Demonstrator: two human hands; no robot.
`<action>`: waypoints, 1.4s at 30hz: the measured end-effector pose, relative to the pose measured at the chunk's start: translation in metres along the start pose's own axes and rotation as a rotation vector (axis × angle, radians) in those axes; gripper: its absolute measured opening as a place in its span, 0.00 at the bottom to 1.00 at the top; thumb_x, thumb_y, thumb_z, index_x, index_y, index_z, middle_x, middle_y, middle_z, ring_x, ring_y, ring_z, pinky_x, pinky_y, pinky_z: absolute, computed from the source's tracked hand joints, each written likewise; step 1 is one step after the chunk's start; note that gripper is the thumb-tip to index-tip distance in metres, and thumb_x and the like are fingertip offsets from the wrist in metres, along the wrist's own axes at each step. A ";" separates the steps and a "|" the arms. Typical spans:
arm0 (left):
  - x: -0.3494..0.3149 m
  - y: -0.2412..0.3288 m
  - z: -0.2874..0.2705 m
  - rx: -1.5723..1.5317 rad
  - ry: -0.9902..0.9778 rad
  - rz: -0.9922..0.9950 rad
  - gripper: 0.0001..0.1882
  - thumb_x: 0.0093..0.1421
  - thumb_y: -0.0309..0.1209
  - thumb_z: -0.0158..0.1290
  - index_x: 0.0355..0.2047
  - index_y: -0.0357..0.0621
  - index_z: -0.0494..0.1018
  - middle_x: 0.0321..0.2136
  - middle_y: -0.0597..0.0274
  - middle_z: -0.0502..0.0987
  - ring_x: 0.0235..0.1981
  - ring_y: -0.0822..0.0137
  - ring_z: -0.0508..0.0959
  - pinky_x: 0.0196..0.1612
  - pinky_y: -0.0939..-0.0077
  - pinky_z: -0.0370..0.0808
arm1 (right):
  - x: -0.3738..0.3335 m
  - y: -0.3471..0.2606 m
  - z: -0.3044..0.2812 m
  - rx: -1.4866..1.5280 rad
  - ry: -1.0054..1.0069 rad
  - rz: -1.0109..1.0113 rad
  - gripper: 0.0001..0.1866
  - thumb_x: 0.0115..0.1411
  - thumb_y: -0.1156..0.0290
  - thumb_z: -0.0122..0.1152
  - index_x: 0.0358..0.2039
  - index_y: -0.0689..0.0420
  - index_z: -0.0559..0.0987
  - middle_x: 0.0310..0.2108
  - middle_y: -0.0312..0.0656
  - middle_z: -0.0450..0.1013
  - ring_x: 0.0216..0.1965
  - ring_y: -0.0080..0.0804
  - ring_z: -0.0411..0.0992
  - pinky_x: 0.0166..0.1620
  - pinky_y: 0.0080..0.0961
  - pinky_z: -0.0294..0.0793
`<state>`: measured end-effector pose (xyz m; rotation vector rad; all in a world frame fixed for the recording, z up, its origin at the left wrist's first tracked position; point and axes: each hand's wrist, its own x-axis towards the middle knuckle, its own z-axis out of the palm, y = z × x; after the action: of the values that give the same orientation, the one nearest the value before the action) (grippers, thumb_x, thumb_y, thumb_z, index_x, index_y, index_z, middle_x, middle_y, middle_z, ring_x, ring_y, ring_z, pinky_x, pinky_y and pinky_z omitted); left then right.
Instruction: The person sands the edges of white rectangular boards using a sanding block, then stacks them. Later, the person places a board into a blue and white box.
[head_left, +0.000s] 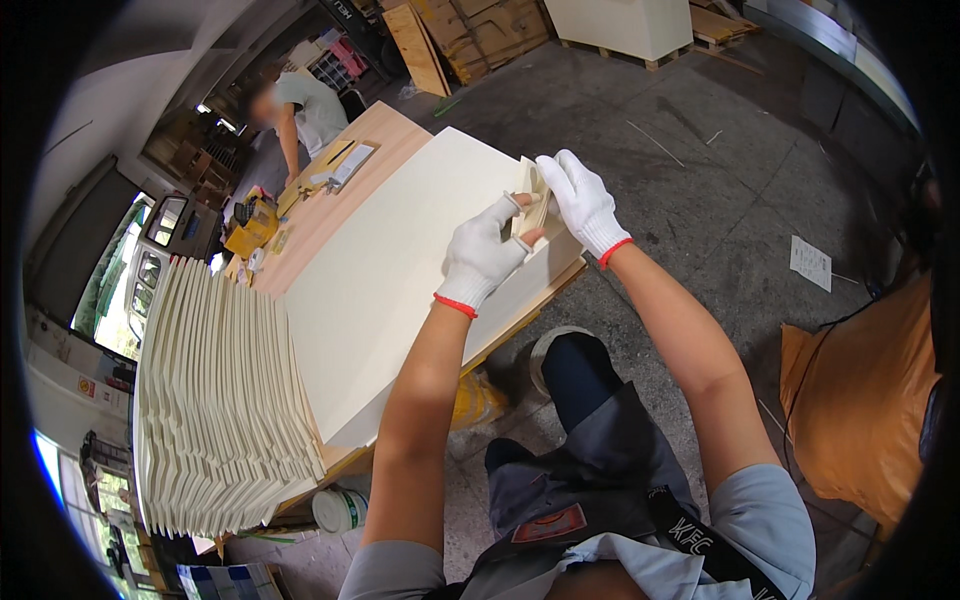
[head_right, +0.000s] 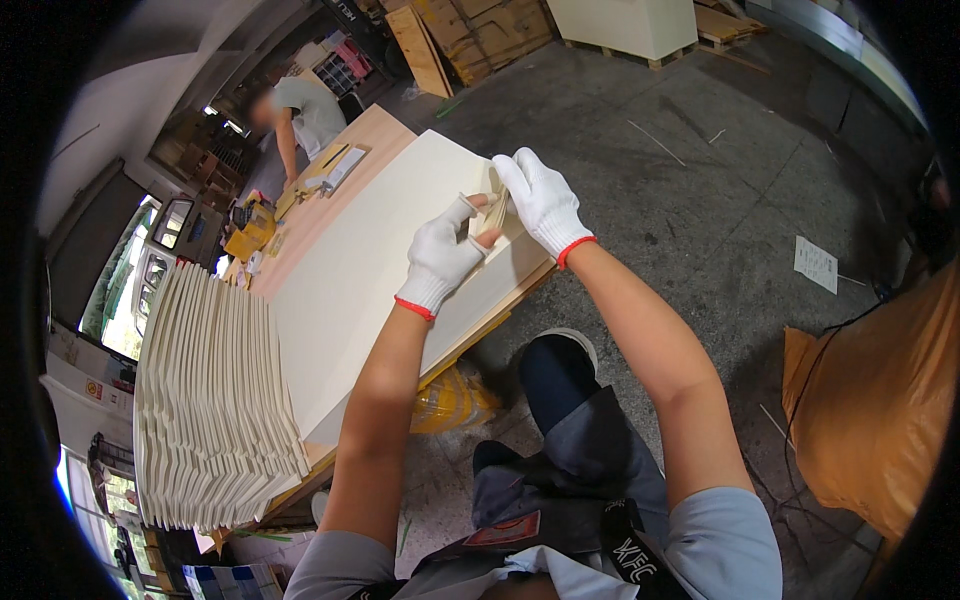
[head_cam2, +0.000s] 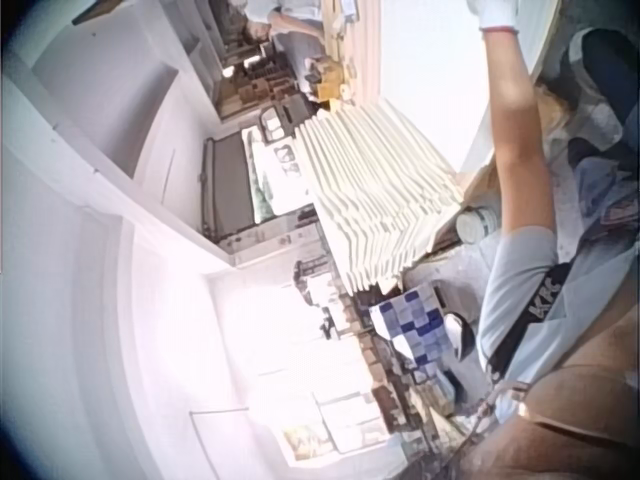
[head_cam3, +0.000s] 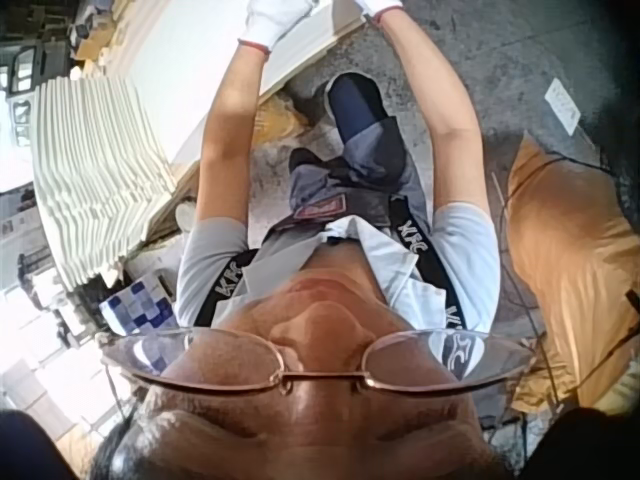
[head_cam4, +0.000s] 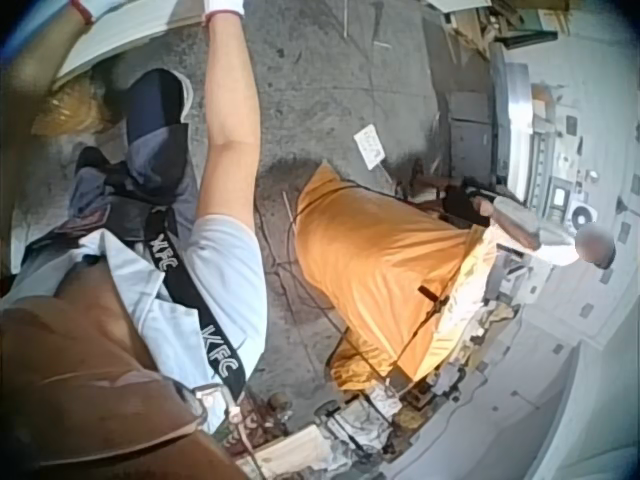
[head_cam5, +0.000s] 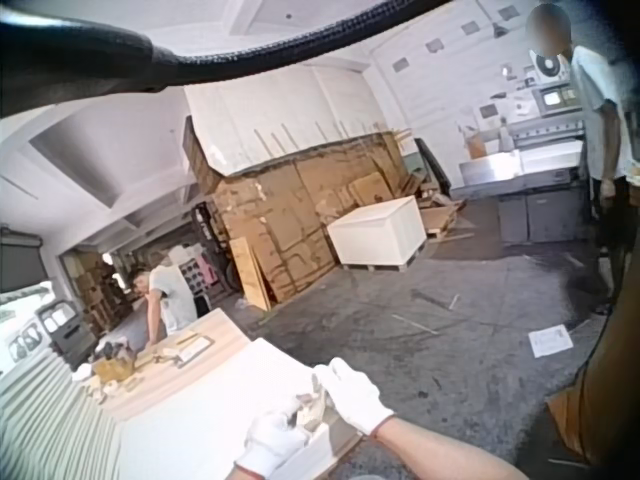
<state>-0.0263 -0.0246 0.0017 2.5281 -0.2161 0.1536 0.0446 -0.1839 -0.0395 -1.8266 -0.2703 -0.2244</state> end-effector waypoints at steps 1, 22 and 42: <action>0.001 -0.003 0.002 -0.001 0.030 0.026 0.22 0.59 0.35 0.58 0.54 0.49 0.73 0.44 0.53 0.80 0.42 0.62 0.81 0.47 0.73 0.74 | -0.001 -0.001 0.000 -0.008 0.008 -0.002 0.29 0.64 0.39 0.40 0.36 0.55 0.72 0.29 0.52 0.74 0.37 0.53 0.73 0.42 0.42 0.68; -0.007 0.003 0.009 0.294 0.186 0.292 0.22 0.59 0.36 0.54 0.55 0.63 0.73 0.38 0.53 0.81 0.34 0.57 0.82 0.41 0.67 0.78 | -0.001 0.009 -0.042 -0.273 0.058 -0.040 0.31 0.62 0.37 0.44 0.39 0.55 0.75 0.30 0.50 0.77 0.37 0.49 0.76 0.41 0.40 0.72; 0.018 -0.005 0.003 0.182 0.058 0.018 0.22 0.60 0.43 0.55 0.54 0.54 0.74 0.45 0.53 0.79 0.45 0.54 0.79 0.49 0.68 0.74 | -0.004 -0.017 -0.023 -0.030 -0.185 0.077 0.28 0.65 0.41 0.42 0.39 0.55 0.77 0.27 0.46 0.75 0.30 0.39 0.75 0.39 0.34 0.71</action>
<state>-0.0079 -0.0244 -0.0008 2.6988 -0.2100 0.2649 0.0350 -0.2017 -0.0189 -1.8866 -0.3260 -0.0050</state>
